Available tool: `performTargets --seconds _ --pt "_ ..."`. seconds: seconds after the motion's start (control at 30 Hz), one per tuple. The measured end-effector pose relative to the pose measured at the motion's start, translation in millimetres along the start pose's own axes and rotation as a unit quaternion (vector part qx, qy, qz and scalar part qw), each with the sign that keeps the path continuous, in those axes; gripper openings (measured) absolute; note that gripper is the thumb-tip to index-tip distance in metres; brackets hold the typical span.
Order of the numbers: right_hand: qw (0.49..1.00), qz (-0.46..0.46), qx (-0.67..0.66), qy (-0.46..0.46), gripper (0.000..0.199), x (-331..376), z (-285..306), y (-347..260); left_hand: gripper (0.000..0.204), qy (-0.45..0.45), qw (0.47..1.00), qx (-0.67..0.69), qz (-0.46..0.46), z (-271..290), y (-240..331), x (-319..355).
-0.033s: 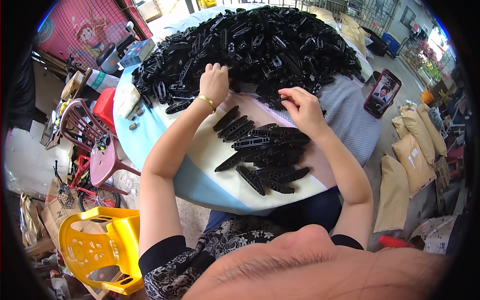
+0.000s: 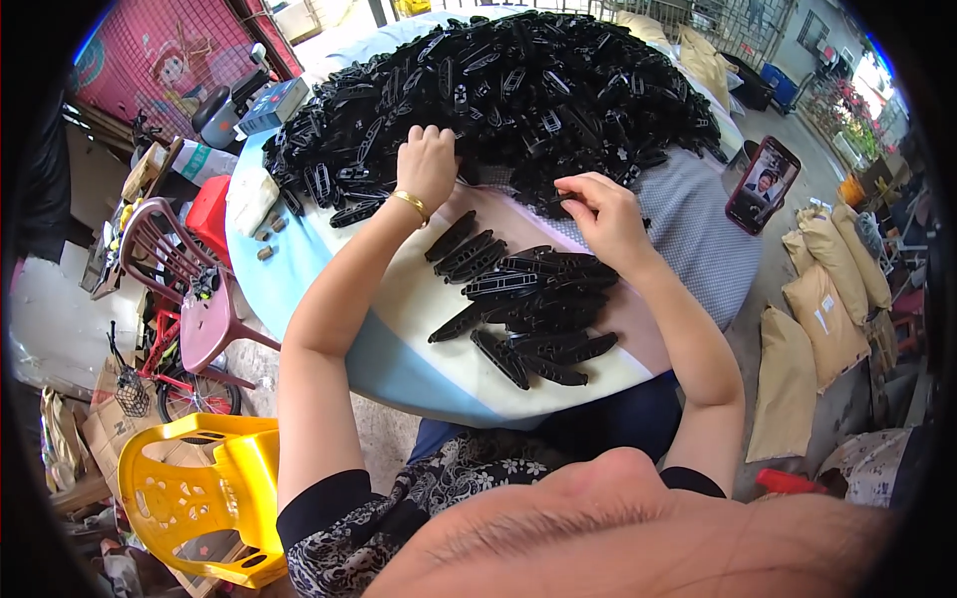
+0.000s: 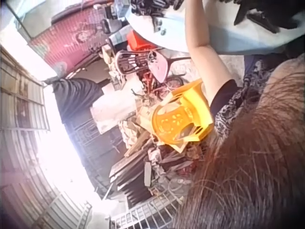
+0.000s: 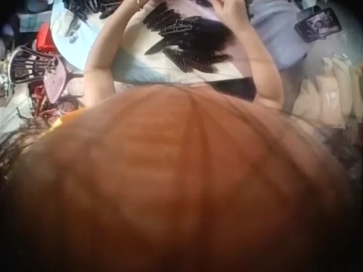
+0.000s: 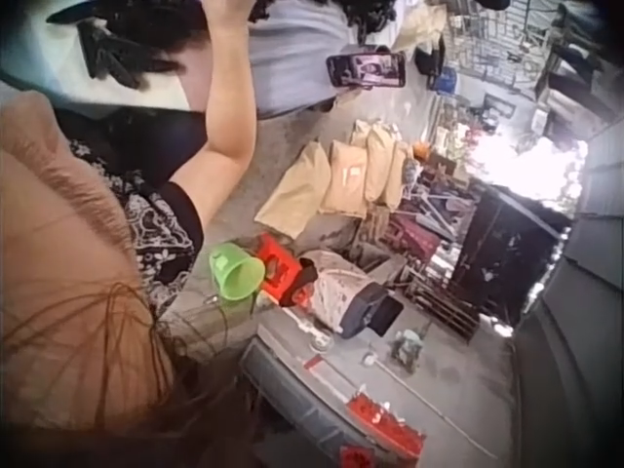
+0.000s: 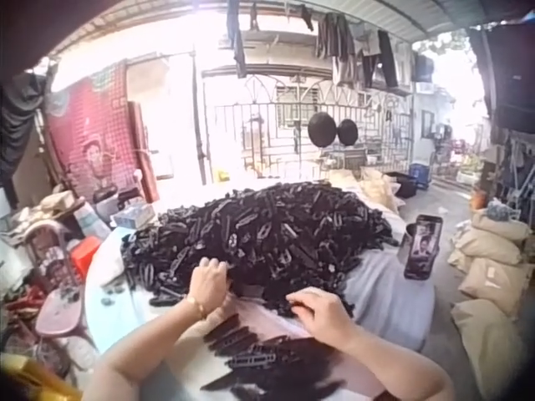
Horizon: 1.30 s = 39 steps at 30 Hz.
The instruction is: The recorder is manually assembling or inspecting a large quantity of black plastic hair clips on a table.
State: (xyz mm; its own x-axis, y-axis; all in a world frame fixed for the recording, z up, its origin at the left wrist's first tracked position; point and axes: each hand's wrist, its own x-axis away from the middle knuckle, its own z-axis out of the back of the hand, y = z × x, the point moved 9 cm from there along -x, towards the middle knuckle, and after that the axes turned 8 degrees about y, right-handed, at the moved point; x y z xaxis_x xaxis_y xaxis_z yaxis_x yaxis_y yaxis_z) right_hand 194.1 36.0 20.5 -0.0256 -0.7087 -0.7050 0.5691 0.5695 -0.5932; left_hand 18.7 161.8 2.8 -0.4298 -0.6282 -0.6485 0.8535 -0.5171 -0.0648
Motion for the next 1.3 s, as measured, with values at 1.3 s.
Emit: performTargets --seconds 1.3 --pt "0.993 -0.075 -0.036 -0.088 0.026 4 -11 1 0.028 -0.061 0.834 0.548 0.004 66 88 31"
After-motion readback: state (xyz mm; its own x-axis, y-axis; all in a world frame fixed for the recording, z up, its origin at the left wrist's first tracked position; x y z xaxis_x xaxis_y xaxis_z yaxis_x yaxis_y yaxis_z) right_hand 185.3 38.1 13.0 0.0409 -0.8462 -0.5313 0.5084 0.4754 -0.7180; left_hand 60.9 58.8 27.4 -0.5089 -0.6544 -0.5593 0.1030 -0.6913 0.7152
